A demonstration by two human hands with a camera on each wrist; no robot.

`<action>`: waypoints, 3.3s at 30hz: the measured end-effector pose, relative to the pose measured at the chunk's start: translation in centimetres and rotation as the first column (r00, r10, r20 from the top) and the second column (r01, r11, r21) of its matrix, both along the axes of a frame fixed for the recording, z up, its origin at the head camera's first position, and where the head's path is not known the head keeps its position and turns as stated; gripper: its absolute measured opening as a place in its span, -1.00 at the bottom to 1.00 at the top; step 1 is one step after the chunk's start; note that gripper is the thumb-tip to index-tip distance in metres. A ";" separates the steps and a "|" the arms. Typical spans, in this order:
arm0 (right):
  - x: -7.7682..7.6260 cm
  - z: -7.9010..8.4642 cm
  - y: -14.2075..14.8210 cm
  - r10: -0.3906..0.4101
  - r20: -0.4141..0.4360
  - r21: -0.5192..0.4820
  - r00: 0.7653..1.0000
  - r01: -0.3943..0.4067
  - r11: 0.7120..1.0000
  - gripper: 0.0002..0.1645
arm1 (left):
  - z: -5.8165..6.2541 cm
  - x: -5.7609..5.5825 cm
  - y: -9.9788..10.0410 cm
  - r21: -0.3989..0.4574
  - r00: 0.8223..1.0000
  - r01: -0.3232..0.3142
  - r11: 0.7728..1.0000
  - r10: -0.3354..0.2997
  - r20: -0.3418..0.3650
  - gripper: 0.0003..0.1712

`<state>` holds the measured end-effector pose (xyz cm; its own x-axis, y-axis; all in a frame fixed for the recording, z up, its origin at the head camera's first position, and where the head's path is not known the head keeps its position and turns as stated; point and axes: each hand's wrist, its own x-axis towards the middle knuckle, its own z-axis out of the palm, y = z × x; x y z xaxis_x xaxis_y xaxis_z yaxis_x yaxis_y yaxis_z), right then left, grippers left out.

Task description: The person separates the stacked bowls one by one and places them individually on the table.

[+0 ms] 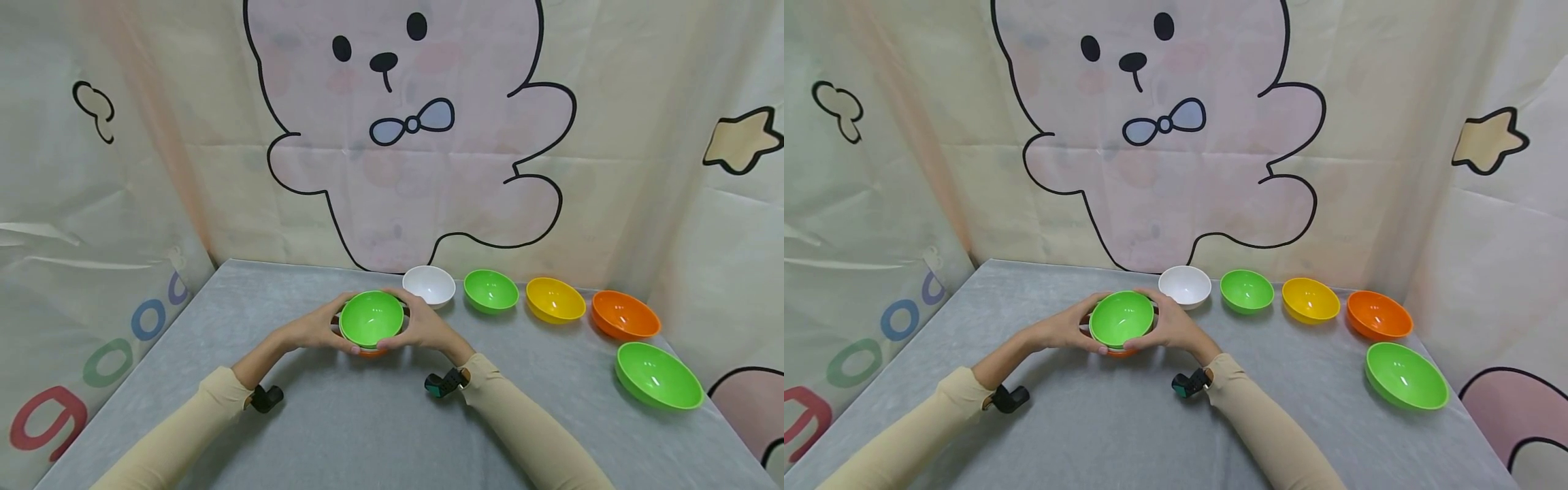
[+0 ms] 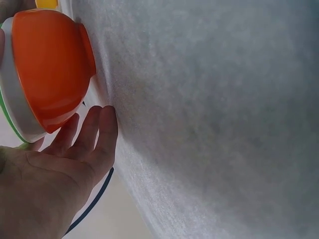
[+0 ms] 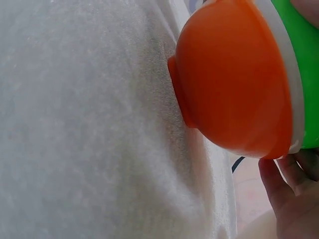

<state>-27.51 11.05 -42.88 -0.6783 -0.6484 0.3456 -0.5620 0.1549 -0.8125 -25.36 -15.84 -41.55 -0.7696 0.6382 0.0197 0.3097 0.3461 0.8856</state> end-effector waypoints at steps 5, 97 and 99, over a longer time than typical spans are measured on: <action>0.0 0.2 0.1 -0.017 -0.024 0.012 1.000 0.018 1.000 0.09 | 0.0 0.0 0.0 0.009 1.000 0.009 1.000 -0.009 -0.008 0.17; 4.4 1.5 15.0 -0.179 0.110 -0.133 0.978 0.193 0.972 0.11 | 0.1 0.3 0.1 -0.049 0.999 -0.045 0.998 0.046 0.025 0.19; 4.6 1.3 15.5 -0.198 0.102 -0.120 0.975 0.210 0.970 0.11 | 0.0 0.3 0.1 -0.047 0.999 -0.041 0.998 0.042 0.019 0.19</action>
